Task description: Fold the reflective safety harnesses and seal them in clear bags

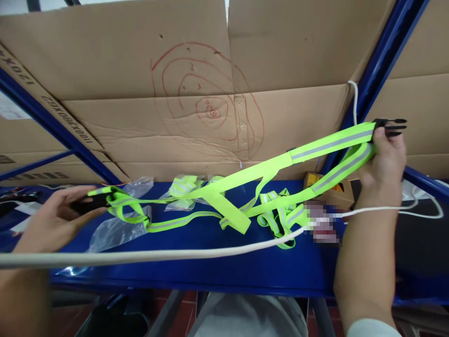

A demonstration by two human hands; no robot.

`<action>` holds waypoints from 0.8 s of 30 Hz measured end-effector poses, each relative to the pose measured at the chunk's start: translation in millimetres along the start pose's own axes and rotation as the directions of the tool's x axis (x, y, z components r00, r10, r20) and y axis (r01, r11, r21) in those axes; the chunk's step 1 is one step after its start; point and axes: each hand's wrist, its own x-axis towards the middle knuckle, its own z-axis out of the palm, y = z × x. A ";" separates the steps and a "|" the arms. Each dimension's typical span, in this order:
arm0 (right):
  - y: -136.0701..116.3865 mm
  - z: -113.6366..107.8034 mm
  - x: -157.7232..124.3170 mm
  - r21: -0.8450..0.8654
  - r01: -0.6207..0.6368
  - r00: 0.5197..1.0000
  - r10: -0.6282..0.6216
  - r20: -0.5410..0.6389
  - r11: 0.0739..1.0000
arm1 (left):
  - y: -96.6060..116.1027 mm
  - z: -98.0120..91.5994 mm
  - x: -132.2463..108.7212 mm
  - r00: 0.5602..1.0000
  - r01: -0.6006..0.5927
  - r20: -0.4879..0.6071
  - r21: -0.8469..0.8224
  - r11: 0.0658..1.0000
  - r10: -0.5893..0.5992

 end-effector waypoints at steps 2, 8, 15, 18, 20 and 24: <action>-1.8 0.1 -1.5 -0.015 -0.001 1.000 0.001 0.024 1.000 | -0.4 2.2 -2.2 1.000 -0.003 0.000 0.072 0.997 0.003; -2.2 -2.1 -3.5 -0.005 0.011 0.999 -0.011 0.050 1.000 | -15.0 3.3 -1.1 0.995 -0.081 -0.013 0.433 0.898 0.096; -6.8 -6.8 -6.1 -0.017 0.010 0.998 -0.008 0.069 1.000 | -15.3 13.8 -1.9 0.988 0.152 0.040 -0.209 0.966 -0.146; -4.5 -7.7 -3.8 -0.015 -0.035 0.999 0.035 0.021 0.999 | -0.1 13.0 -5.1 0.930 0.366 0.146 -0.473 0.802 -0.338; -1.1 -7.7 -0.1 -0.041 -0.087 0.996 0.087 -0.016 0.995 | 6.6 9.4 -4.3 0.870 0.471 0.174 -0.569 0.674 -0.461; 6.3 -6.5 7.9 -0.131 -0.223 0.970 0.207 -0.125 0.966 | 4.9 4.5 1.7 0.815 0.452 0.059 -0.687 0.569 -0.576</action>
